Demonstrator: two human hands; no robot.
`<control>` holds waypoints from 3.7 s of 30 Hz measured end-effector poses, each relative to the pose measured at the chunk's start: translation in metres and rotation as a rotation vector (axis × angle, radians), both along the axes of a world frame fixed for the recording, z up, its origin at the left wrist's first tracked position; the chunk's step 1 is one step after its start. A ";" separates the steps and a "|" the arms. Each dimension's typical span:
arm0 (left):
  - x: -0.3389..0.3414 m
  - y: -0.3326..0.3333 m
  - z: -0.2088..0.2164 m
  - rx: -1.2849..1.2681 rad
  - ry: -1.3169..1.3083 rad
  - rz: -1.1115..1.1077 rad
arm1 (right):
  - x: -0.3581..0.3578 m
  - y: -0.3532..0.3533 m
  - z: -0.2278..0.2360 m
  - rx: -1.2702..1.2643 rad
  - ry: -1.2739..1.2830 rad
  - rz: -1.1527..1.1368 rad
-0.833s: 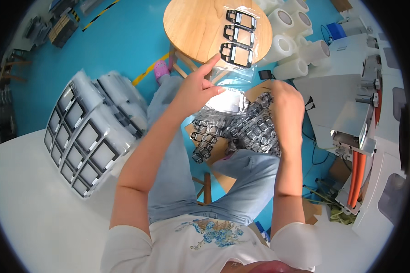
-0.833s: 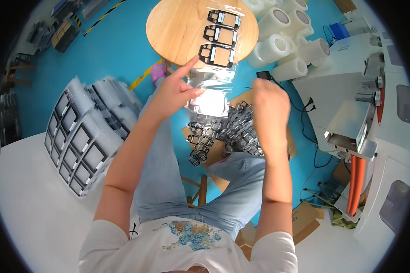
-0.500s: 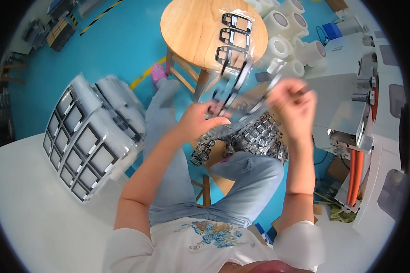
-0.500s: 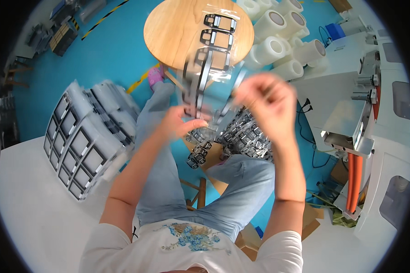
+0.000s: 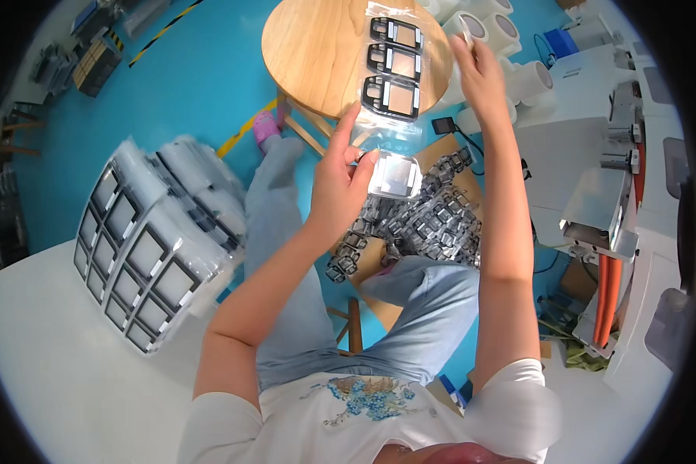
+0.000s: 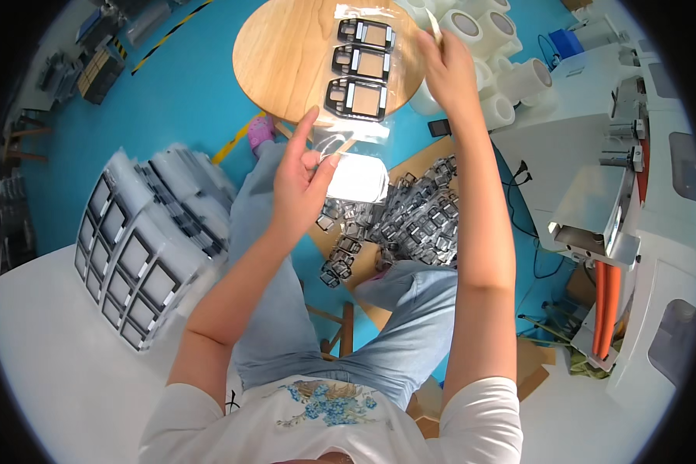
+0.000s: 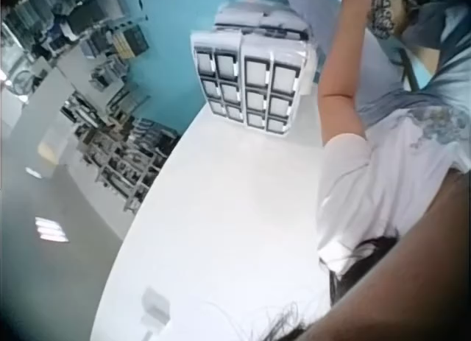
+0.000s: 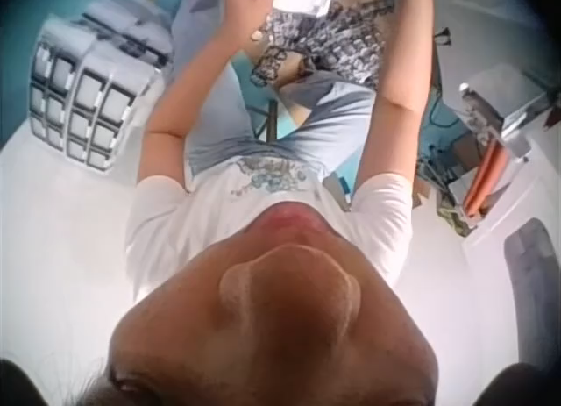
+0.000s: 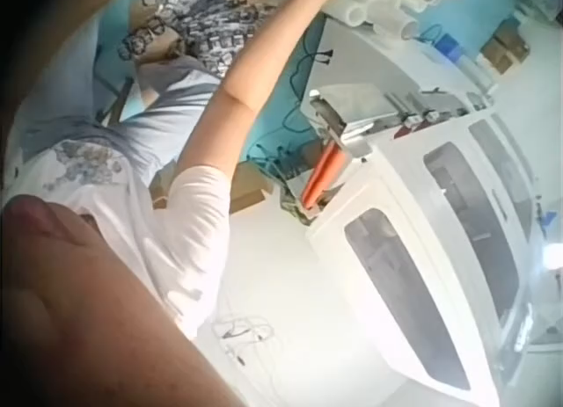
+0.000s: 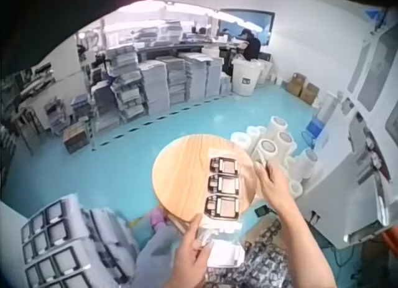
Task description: Sorting and inspecting electronic device frames or component trays from a pile into organized stacks.
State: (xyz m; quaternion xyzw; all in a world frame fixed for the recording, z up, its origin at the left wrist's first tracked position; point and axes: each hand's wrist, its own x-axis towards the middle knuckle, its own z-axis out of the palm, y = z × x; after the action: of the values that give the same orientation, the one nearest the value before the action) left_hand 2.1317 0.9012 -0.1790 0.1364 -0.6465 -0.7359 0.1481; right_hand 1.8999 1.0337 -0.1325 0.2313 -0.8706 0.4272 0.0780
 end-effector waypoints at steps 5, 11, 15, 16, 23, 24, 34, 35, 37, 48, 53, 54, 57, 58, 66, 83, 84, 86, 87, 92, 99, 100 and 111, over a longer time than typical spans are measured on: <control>-0.008 -0.016 -0.004 -0.179 -0.101 -0.206 | 0.092 0.039 0.008 0.032 0.117 0.196; -0.014 -0.031 0.000 -0.061 -0.114 -0.302 | 0.121 0.023 0.004 0.133 0.259 0.403; -0.014 -0.027 0.006 0.054 -0.110 -0.329 | 0.118 0.011 -0.002 0.118 0.334 0.472; -0.014 -0.025 0.007 0.152 -0.104 -0.321 | 0.117 0.008 -0.004 0.132 0.362 0.512; -0.006 -0.033 0.014 -0.112 -0.163 -0.312 | 0.143 0.047 0.030 0.695 0.361 0.162; -0.004 -0.032 0.011 -0.064 -0.117 -0.299 | 0.148 0.053 0.027 0.546 0.272 0.043; 0.030 -0.021 -0.009 0.007 0.095 -0.462 | 0.127 0.048 0.076 -0.435 -0.310 0.138; 0.033 -0.019 -0.009 0.129 -0.005 -0.448 | 0.103 0.040 0.088 -0.413 -0.328 0.038; 0.028 -0.015 0.023 0.354 -0.038 -0.233 | 0.055 0.008 0.082 -0.310 -0.256 0.006; -0.012 -0.006 -0.007 -0.035 -0.040 -0.134 | 0.080 0.030 0.013 0.080 0.154 0.089; -0.015 -0.028 0.000 0.132 -0.128 -0.268 | 0.125 0.027 0.006 0.141 0.165 0.378; -0.015 -0.028 0.001 0.058 -0.121 -0.293 | 0.125 0.026 0.002 0.158 0.234 0.379; -0.016 -0.026 -0.004 0.114 -0.064 -0.288 | 0.123 0.012 0.000 0.127 0.278 0.426; -0.017 -0.023 -0.003 0.119 -0.068 -0.283 | 0.123 0.007 -0.003 0.139 0.318 0.461; -0.004 -0.023 0.010 0.011 -0.148 -0.289 | 0.150 0.057 0.020 0.446 0.252 0.086; -0.009 0.009 0.012 0.252 0.076 -0.106 | -0.018 -0.010 0.000 -0.096 -0.178 0.075; -0.012 0.008 0.007 0.225 0.054 -0.126 | -0.016 -0.013 -0.006 0.021 -0.100 0.013; -0.013 0.000 -0.004 0.160 0.009 -0.131 | 0.002 -0.002 -0.008 0.041 -0.043 0.033; -0.013 -0.002 -0.009 0.099 -0.031 -0.149 | 0.011 0.010 -0.011 0.039 -0.028 0.040; -0.016 -0.014 -0.012 0.137 0.053 -0.170 | 0.111 0.029 0.013 0.094 0.170 0.299; -0.016 -0.012 0.000 0.314 -0.054 -0.221 | 0.118 0.011 -0.007 0.130 0.339 0.485; -0.017 -0.013 0.003 0.256 -0.067 -0.211 | 0.117 0.005 -0.008 0.213 0.453 0.496; 0.008 -0.004 0.007 0.137 -0.059 -0.168 | 0.185 0.080 -0.006 -0.043 -0.404 0.088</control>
State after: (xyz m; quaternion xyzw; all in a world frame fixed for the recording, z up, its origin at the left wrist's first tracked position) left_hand 2.1395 0.8974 -0.1723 0.1134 -0.6078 -0.7839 0.0572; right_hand 2.0844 1.1136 -0.1385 0.1771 -0.8483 0.4863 -0.1121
